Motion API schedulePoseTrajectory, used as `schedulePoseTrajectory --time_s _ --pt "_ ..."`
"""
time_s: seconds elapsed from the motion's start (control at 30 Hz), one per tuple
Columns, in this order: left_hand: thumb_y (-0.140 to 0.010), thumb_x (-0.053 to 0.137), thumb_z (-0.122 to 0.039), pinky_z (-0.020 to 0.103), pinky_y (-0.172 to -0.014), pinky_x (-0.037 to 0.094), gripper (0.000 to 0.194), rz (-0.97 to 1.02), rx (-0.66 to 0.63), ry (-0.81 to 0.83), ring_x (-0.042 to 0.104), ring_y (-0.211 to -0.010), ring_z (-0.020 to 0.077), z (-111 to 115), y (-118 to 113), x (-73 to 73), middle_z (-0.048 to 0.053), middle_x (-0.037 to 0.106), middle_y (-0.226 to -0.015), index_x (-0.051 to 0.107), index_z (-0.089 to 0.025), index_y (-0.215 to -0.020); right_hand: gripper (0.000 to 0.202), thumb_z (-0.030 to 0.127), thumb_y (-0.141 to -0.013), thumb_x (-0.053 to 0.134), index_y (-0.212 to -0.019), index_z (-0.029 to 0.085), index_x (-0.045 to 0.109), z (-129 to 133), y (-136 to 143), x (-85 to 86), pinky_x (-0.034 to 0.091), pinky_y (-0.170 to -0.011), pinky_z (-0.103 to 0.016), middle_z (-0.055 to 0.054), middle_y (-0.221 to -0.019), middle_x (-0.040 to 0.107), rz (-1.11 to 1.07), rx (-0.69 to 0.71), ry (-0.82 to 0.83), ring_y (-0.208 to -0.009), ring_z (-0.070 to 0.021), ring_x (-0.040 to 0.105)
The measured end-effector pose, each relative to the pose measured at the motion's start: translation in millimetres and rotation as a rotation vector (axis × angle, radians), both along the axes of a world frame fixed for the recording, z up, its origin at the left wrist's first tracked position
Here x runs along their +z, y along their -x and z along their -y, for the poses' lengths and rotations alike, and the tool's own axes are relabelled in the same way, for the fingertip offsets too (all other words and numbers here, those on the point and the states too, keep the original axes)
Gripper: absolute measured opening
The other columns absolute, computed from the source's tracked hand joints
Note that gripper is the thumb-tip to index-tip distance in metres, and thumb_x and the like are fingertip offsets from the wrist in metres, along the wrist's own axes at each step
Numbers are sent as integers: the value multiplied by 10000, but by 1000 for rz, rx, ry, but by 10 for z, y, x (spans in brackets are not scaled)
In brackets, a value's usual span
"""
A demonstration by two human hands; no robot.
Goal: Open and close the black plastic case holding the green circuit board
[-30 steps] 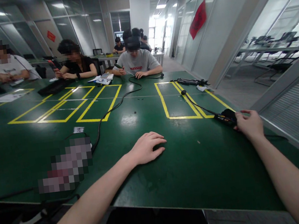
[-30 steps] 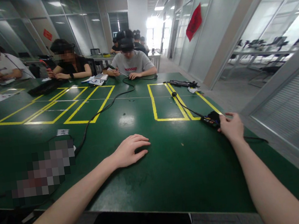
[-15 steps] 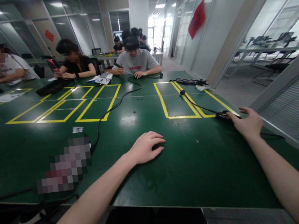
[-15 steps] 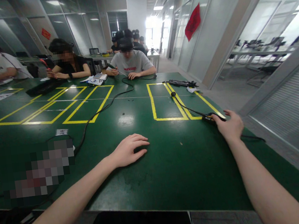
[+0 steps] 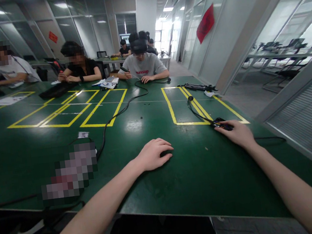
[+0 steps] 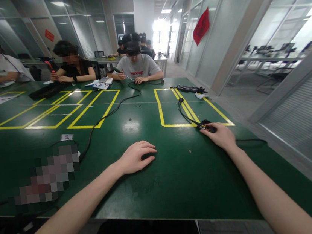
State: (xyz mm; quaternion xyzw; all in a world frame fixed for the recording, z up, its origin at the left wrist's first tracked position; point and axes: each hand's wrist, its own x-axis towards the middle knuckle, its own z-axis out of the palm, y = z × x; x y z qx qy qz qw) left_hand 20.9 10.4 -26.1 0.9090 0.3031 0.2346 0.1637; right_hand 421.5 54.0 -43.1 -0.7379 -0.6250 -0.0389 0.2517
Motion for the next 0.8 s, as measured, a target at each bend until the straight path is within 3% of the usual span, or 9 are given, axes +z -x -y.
schedulePoseTrajectory --time_s 0.27,0.4,0.6,0.73,0.8 --pt "-959 634 -269 426 -1038 527 231 28 105 -66 662 -1167 248 -57 20 -19 72 743 -1225 734 -221 -1161 335 507 -812 752 -1021 245 770 148 1153 -47 589 -860 -431 -90 -1136 731 -172 580 -33 -1014 -297 717" --pt "-938 657 -285 413 -972 548 260 75 176 -98 655 -1114 257 -68 46 5 89 721 -1180 723 -208 -1177 346 443 -818 798 -1101 247 767 348 1502 -25 590 -901 -422 -85 -1135 725 -251 852 19 -1019 -274 723" --pt "-861 758 -381 399 -938 529 237 55 102 -79 660 -1003 241 -49 57 22 74 696 -1064 752 -216 -1030 362 375 -830 795 -1171 258 758 525 1605 97 591 -912 -417 -85 -1149 708 -329 984 66 -1028 -262 710" --pt "-889 730 -377 327 -843 545 250 86 60 30 681 -929 202 -36 55 14 60 675 -1084 741 -219 -1082 406 303 -842 747 -1243 241 727 572 1575 198 600 -679 -316 -105 -1208 663 -435 950 65 -892 -208 694" --pt "-884 739 -376 301 -798 547 254 109 50 67 679 -894 188 -27 52 14 53 658 -1063 734 -214 -1079 352 293 -844 736 -1191 236 748 578 1572 229 567 -596 -278 -95 -1158 669 -473 926 58 -808 -178 674"
